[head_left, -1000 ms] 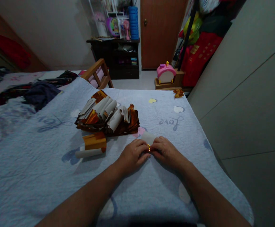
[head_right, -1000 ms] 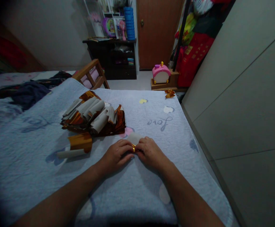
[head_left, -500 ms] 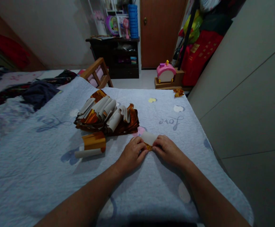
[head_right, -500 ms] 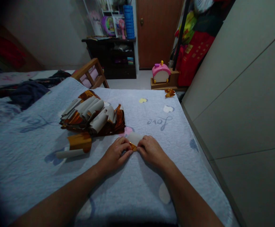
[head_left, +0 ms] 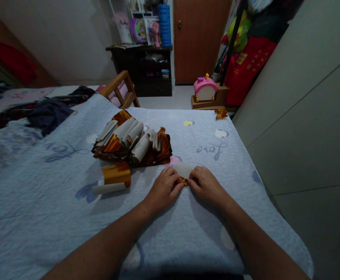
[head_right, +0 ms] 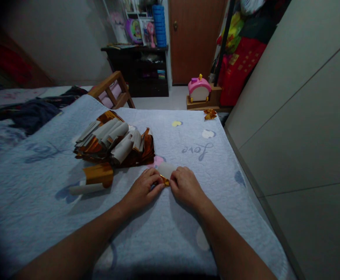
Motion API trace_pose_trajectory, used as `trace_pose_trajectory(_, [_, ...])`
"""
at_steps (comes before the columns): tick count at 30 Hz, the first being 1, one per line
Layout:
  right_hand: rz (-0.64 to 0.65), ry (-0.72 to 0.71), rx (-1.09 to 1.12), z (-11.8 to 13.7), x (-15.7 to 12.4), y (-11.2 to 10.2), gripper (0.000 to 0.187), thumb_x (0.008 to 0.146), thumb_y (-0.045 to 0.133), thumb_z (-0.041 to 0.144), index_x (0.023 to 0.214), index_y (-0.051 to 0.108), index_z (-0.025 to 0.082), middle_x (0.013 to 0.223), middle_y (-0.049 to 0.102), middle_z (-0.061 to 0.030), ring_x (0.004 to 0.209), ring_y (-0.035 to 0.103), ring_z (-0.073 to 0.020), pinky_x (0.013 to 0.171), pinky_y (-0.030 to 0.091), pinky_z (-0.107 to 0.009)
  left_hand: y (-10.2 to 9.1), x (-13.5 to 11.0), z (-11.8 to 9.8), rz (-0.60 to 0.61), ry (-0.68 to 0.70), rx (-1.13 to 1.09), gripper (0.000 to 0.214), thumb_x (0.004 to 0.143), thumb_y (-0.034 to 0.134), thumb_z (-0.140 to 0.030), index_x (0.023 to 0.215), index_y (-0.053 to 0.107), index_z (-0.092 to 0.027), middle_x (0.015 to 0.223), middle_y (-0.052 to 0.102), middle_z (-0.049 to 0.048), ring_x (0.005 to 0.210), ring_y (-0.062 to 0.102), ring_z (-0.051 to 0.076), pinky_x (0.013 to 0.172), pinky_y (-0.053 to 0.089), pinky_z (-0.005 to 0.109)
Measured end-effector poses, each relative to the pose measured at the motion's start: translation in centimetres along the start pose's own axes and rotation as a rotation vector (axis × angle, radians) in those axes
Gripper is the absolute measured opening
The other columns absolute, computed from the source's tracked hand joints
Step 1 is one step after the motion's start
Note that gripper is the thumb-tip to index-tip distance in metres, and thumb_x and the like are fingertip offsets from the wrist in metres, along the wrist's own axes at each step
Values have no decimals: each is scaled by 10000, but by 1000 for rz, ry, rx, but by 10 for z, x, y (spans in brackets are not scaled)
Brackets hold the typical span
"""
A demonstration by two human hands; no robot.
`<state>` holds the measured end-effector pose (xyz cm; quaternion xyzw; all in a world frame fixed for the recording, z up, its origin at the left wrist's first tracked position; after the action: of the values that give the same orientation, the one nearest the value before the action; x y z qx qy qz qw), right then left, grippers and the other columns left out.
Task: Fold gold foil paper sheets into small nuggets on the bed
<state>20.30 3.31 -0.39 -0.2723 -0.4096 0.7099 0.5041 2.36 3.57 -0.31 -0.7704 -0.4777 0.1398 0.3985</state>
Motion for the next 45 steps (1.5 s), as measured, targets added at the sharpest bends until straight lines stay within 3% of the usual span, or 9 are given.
trace_pose_trajectory(14, [-62, 38, -57, 4, 0, 3, 95, 851, 609, 124, 773, 615, 177, 814, 610, -56, 804, 518, -200, 730, 345, -321, 2, -1, -3, -17, 28, 26, 129, 889, 625, -150, 767, 596, -180, 893, 570, 48, 902, 533, 219, 792, 454, 356])
trace_pose_trajectory(35, [-4, 58, -107, 7, 1, 2, 114, 907, 612, 147, 803, 648, 176, 857, 649, -74, 839, 547, -214, 749, 360, -331, 1, -1, -3, 3, 25, 31, 107, 876, 621, -142, 786, 588, -190, 899, 570, 45, 921, 533, 227, 802, 455, 362])
trace_pose_trajectory(45, [-2, 60, -153, 7, 2, 3, 111, 924, 602, 166, 827, 657, 165, 878, 662, -86, 852, 555, -222, 757, 361, -336, 6, 0, -5, -47, 24, 95, 149, 940, 564, -183, 794, 594, -184, 881, 566, 56, 908, 531, 234, 806, 463, 379])
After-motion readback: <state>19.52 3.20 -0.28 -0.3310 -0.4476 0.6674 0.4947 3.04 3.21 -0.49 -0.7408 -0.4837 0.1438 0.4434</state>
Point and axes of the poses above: each hand's wrist, its own x-axis towards the middle knuckle, its own y-axis out of the palm, z = x × y, the point moved 2 cm from there along x, towards the middle knuckle
